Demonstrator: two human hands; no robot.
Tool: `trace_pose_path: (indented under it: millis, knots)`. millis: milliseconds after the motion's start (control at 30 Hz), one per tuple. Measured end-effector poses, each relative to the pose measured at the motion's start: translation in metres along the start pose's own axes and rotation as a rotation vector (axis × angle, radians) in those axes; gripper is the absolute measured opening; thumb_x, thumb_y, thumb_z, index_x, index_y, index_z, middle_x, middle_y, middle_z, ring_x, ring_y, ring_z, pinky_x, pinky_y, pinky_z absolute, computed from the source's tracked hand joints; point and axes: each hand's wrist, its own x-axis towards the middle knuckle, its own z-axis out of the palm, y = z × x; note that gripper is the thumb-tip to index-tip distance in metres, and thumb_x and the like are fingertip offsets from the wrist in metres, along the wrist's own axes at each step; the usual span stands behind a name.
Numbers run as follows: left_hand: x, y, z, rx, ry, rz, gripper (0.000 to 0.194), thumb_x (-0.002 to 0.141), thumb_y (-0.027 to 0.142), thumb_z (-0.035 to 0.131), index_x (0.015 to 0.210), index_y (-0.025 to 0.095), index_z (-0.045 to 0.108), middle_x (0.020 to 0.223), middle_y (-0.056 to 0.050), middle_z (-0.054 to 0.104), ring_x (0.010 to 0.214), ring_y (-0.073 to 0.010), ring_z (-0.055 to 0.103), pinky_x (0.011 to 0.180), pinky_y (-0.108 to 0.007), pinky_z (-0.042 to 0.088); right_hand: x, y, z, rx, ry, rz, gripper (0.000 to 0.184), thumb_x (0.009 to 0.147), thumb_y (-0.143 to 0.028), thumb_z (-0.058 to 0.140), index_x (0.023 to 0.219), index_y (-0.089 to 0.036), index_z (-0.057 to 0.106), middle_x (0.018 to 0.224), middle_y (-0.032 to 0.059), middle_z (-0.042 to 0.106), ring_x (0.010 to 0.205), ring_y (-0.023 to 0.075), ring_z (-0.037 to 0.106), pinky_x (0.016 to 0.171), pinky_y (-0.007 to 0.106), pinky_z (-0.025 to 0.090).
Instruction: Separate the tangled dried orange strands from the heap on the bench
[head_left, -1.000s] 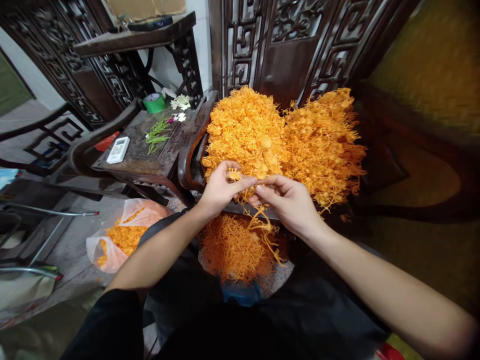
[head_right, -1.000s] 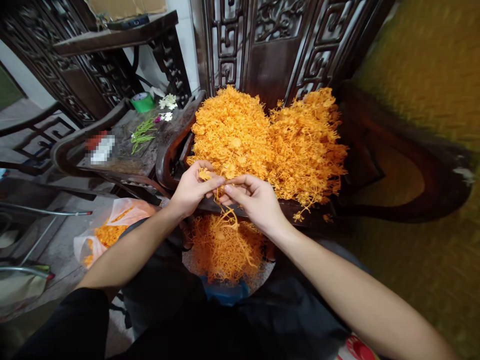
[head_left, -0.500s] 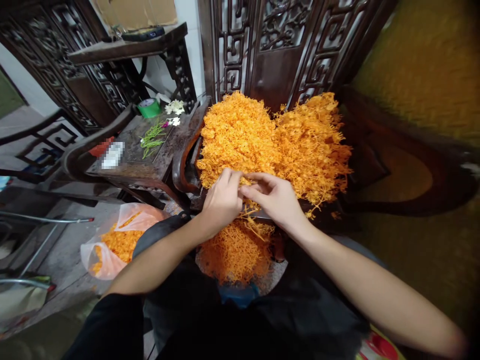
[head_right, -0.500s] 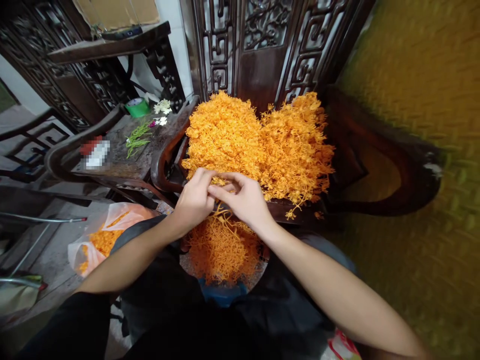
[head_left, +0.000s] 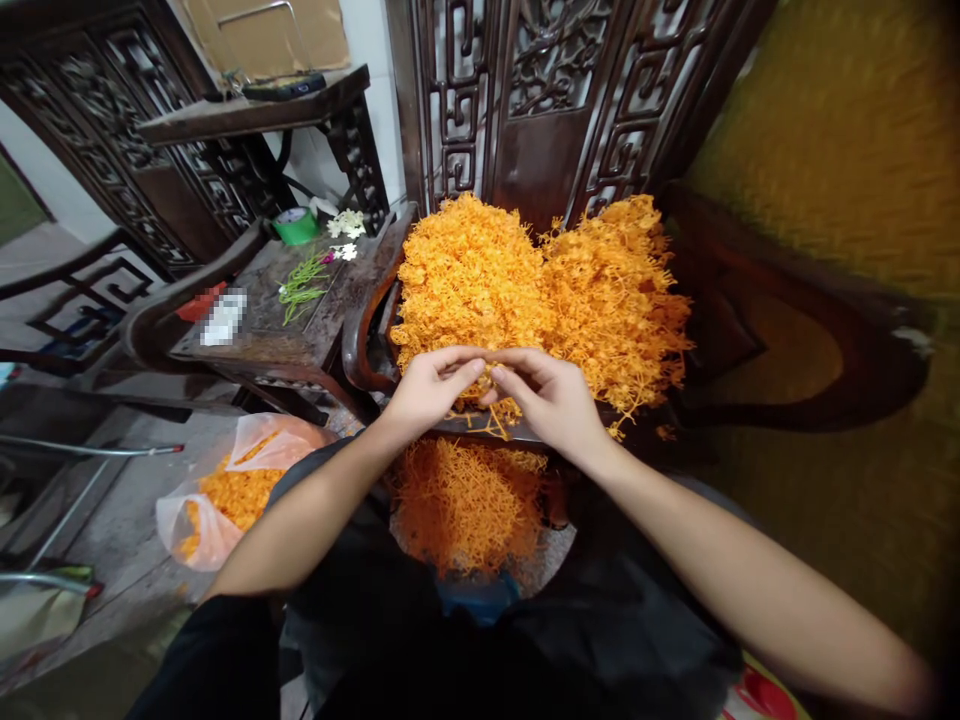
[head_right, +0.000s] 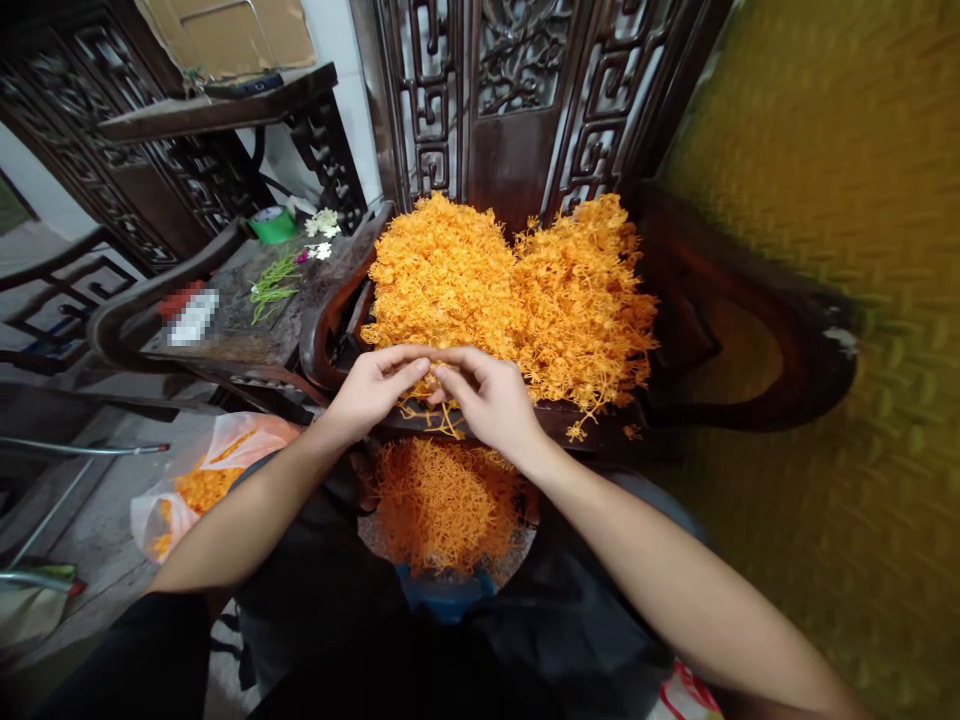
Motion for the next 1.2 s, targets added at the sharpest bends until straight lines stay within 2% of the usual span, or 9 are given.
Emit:
trace_pose_path:
  millis: [100,233,467,533,667,767,900,1100,1200]
  knots:
    - [0.002,-0.004,-0.002,-0.089,0.049,-0.041,0.028,0.082,0.036,0.082,0.1,0.015,0.08,0.1,-0.009,0.081,0.09,-0.0192,0.076,0.089,-0.035,0.06,-0.002,0.002,0.003,-0.03,0.003,0.032,0.03,0.094,-0.041,0.073,0.112,-0.016,0.073,0.092,0.0079,0.079,0.071,0.0177,0.077,0.071,0.033,0.062]
    - [-0.002,-0.001,-0.003,0.035,0.155,0.029,0.018,0.077,0.029,0.085,0.088,0.016,0.079,0.086,-0.006,0.08,0.077,-0.0164,0.073,0.074,-0.03,0.058,0.002,0.006,-0.001,-0.006,-0.025,0.104,0.039,0.085,-0.041,0.081,0.115,-0.016,0.074,0.091,0.0077,0.08,0.078,0.0208,0.078,0.077,0.037,0.061]
    - [-0.004,0.001,0.002,0.03,0.194,0.022,0.014,0.074,0.024,0.085,0.081,0.016,0.075,0.079,-0.004,0.076,0.071,-0.0142,0.069,0.069,-0.028,0.055,0.002,-0.003,-0.006,-0.344,0.009,0.048,0.018,0.085,-0.037,0.078,0.084,-0.019,0.076,0.082,0.0054,0.078,0.073,0.0203,0.07,0.07,0.036,0.051]
    - [0.004,0.004,-0.007,-0.039,0.291,0.033,0.017,0.07,0.022,0.087,0.077,0.016,0.072,0.074,-0.002,0.073,0.067,-0.0129,0.066,0.066,-0.027,0.054,-0.002,-0.008,-0.005,-0.407,0.02,0.014,0.016,0.086,-0.032,0.075,0.078,-0.019,0.073,0.082,0.0048,0.078,0.074,0.0198,0.069,0.072,0.036,0.05]
    - [0.019,0.014,-0.04,-0.224,0.663,0.202,0.022,0.069,0.018,0.083,0.078,0.019,0.063,0.069,0.002,0.067,0.06,-0.0094,0.06,0.06,-0.023,0.05,-0.008,-0.015,-0.013,-0.336,0.063,0.096,0.021,0.083,-0.033,0.077,0.071,-0.019,0.067,0.071,0.0045,0.073,0.063,0.0179,0.064,0.061,0.033,0.047]
    - [0.016,0.018,-0.043,-0.328,0.445,0.083,0.033,0.069,0.02,0.084,0.091,0.02,0.06,0.075,0.001,0.07,0.065,-0.0107,0.064,0.063,-0.024,0.051,-0.006,-0.018,-0.026,-0.194,0.107,0.096,0.019,0.084,-0.036,0.079,0.08,-0.021,0.069,0.082,0.0065,0.076,0.073,0.02,0.07,0.067,0.034,0.054]
    - [0.005,0.016,-0.016,-0.383,0.072,-0.041,0.045,0.071,0.02,0.084,0.103,0.021,0.054,0.087,-0.001,0.074,0.08,-0.0126,0.068,0.072,-0.025,0.051,-0.002,-0.021,-0.034,-0.063,0.154,-0.077,0.014,0.086,-0.034,0.081,0.087,-0.025,0.069,0.112,0.0075,0.076,0.108,0.0239,0.072,0.098,0.042,0.058]
    - [0.006,0.016,0.002,-0.453,-0.058,-0.111,0.038,0.071,0.017,0.07,0.106,0.019,0.056,0.077,0.0,0.07,0.073,-0.0136,0.064,0.074,-0.029,0.05,-0.003,-0.018,-0.022,0.051,0.024,-0.076,0.022,0.086,-0.039,0.082,0.085,-0.023,0.066,0.144,0.0085,0.065,0.134,0.0264,0.063,0.115,0.05,0.051]
    - [0.007,0.016,0.006,-0.509,-0.084,-0.141,0.027,0.079,0.027,0.066,0.102,0.019,0.057,0.072,0.0,0.066,0.069,-0.0149,0.063,0.072,-0.032,0.051,-0.003,-0.016,-0.017,0.137,-0.012,-0.005,0.026,0.083,-0.04,0.085,0.084,-0.023,0.065,0.148,0.0093,0.063,0.139,0.0268,0.06,0.114,0.049,0.051]
